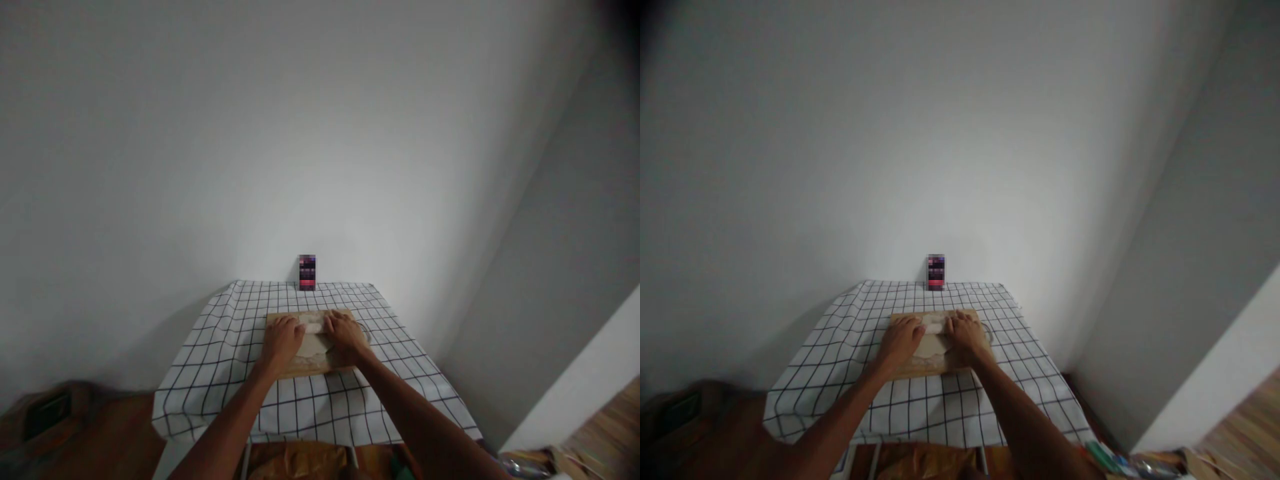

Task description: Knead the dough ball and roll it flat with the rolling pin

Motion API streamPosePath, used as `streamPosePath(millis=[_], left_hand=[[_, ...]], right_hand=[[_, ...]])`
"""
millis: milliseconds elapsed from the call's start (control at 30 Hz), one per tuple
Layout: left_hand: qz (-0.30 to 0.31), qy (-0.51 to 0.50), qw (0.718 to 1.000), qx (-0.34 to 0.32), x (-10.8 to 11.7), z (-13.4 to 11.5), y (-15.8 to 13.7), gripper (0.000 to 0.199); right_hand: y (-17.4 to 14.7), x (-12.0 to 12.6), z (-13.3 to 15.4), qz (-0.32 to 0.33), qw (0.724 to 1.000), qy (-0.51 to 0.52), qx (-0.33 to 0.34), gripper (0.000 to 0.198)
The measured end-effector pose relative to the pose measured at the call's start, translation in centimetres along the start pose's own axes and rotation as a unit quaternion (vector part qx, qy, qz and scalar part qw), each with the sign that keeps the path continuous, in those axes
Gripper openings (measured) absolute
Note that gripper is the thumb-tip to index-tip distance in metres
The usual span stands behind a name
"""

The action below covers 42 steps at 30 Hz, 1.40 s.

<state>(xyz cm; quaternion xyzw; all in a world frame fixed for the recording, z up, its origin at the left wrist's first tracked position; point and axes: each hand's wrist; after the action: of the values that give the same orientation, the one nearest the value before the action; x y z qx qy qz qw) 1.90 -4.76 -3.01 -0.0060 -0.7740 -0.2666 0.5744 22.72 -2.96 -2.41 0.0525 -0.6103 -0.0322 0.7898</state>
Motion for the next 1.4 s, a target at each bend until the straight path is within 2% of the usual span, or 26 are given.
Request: streamPosePath(millis=[100, 267, 333, 433, 633, 733, 900, 1000, 1167, 1400], left_hand=[[0.01, -0.028, 1.0, 0.008, 1.1, -0.7, -0.6, 0.032], [0.005, 0.011, 1.0, -0.017, 0.5, -1.6, -3.2, 0.039], [0.002, 0.022, 1.0, -0.018, 0.3, -1.8, -3.6, 0.04], [0.014, 0.04, 0.999, 0.009, 0.3, -1.5, -2.5, 0.044], [0.063, 0.095, 0.993, 0.001, -0.8, 0.9, 2.6, 0.048], [0.079, 0.091, 0.992, 0.03, -1.6, 2.1, 4.5, 0.05], [0.104, 0.081, 0.989, 0.071, -1.8, 2.6, 6.4, 0.048], [0.122, 0.077, 0.986, 0.08, -1.6, 2.5, 6.9, 0.045], [0.103, 0.079, 0.989, 0.077, -1.5, 2.4, 6.5, 0.042], [0.064, 0.08, 0.994, 0.042, -1.7, 1.5, 4.7, 0.039]], right_hand=[[-0.4, 0.3, -0.2, -0.002, 1.0, 0.011, -0.018, 0.052], [-1.6, -0.2, -1.0, -0.044, 0.999, -0.004, -0.015, 0.052], [-1.8, -0.4, -1.2, -0.033, 0.999, -0.019, -0.023, 0.05], [-1.1, -0.5, -1.1, 0.001, 0.999, -0.031, -0.031, 0.047], [3.9, -0.8, -1.0, 0.028, 0.999, -0.032, -0.006, 0.051], [7.1, -1.0, -0.8, 0.039, 0.999, -0.021, -0.005, 0.052], [11.8, -1.7, -0.4, 0.072, 0.997, 0.002, 0.004, 0.048], [13.1, -2.2, -0.1, 0.079, 0.997, 0.005, 0.007, 0.044], [11.8, -2.0, 0.0, 0.058, 0.998, -0.002, 0.009, 0.044], [6.5, -0.9, -1.0, 0.035, 0.999, -0.017, 0.015, 0.049]])
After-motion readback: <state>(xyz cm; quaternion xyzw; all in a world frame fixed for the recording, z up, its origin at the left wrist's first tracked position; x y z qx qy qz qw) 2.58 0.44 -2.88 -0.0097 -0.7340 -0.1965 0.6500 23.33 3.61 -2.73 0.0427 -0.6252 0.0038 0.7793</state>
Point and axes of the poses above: each hand's wrist, its own y-axis towards the middle knuckle, its own x-axis out of the back of the hand, z = x × y, and after that the axes turned 11 degrees about -x, right-handed
